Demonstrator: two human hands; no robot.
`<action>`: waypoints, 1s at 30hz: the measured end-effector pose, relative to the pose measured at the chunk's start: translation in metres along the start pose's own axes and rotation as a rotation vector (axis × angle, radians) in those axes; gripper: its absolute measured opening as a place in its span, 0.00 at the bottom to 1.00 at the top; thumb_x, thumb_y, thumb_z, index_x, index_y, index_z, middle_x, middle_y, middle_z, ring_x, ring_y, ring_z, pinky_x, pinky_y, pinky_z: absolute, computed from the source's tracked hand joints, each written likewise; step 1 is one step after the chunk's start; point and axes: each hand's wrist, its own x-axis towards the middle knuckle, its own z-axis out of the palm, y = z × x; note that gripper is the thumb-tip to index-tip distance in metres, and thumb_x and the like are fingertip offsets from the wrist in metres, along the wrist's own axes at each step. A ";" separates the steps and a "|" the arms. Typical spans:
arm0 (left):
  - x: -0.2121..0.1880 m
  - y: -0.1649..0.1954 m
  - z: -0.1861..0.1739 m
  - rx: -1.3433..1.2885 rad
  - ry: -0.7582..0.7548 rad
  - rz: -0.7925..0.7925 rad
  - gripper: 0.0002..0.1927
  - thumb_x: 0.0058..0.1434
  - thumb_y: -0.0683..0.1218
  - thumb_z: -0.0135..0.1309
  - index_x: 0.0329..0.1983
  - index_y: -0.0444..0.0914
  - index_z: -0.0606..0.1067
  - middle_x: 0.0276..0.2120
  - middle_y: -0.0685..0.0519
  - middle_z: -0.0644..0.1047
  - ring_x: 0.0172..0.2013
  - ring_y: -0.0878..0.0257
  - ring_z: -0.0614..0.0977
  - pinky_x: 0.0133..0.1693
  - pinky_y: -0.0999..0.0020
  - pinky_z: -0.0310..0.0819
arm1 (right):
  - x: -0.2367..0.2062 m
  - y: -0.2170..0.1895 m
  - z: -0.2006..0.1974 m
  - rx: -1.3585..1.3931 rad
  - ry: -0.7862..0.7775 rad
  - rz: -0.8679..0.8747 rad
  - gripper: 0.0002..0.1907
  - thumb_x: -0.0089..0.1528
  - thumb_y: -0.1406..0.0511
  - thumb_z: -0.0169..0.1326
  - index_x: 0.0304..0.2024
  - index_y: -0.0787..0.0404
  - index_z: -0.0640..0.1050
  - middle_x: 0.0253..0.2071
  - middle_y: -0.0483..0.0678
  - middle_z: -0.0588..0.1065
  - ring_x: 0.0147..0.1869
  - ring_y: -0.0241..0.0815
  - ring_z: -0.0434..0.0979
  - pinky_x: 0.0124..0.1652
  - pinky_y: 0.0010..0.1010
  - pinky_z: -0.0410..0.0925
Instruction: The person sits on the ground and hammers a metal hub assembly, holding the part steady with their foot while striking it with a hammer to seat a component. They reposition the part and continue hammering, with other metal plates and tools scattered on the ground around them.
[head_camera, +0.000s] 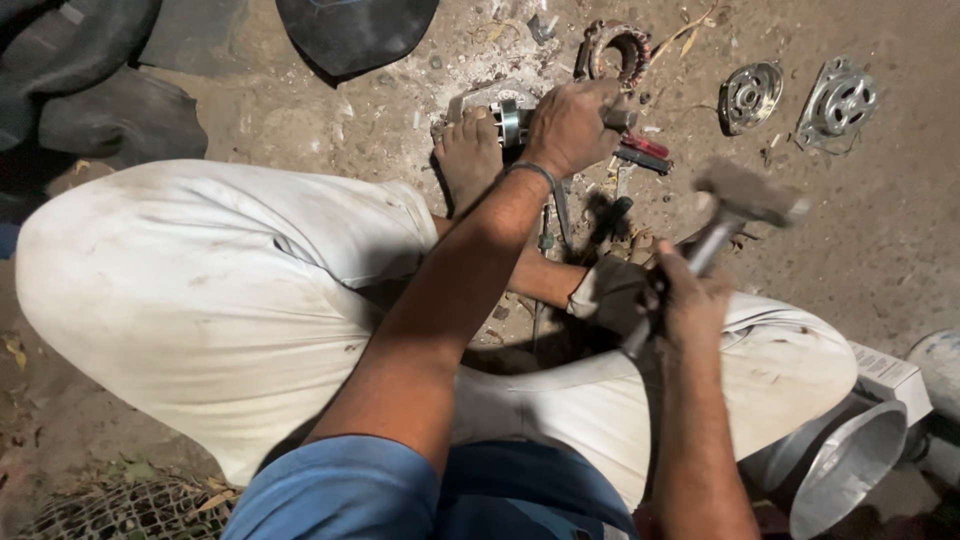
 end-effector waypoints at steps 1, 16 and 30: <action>0.000 0.000 -0.002 -0.009 0.020 0.008 0.11 0.49 0.40 0.62 0.36 0.42 0.77 0.32 0.50 0.82 0.36 0.55 0.85 0.41 0.59 0.80 | 0.001 -0.006 -0.011 -0.066 0.048 -0.046 0.11 0.62 0.65 0.61 0.35 0.60 0.71 0.21 0.43 0.68 0.17 0.35 0.64 0.17 0.28 0.60; -0.006 0.002 -0.007 -0.100 0.093 0.107 0.08 0.48 0.42 0.62 0.30 0.41 0.76 0.29 0.48 0.81 0.32 0.51 0.84 0.37 0.57 0.78 | 0.020 -0.049 0.030 -0.564 -0.127 -0.287 0.11 0.66 0.66 0.60 0.32 0.66 0.75 0.24 0.48 0.71 0.23 0.39 0.68 0.23 0.32 0.61; -0.019 0.010 0.009 0.070 -0.023 0.125 0.05 0.55 0.43 0.61 0.35 0.44 0.81 0.28 0.48 0.81 0.31 0.54 0.84 0.36 0.58 0.77 | 0.018 0.008 0.007 0.230 -0.050 0.259 0.08 0.62 0.68 0.56 0.36 0.58 0.68 0.19 0.40 0.65 0.17 0.32 0.61 0.16 0.24 0.57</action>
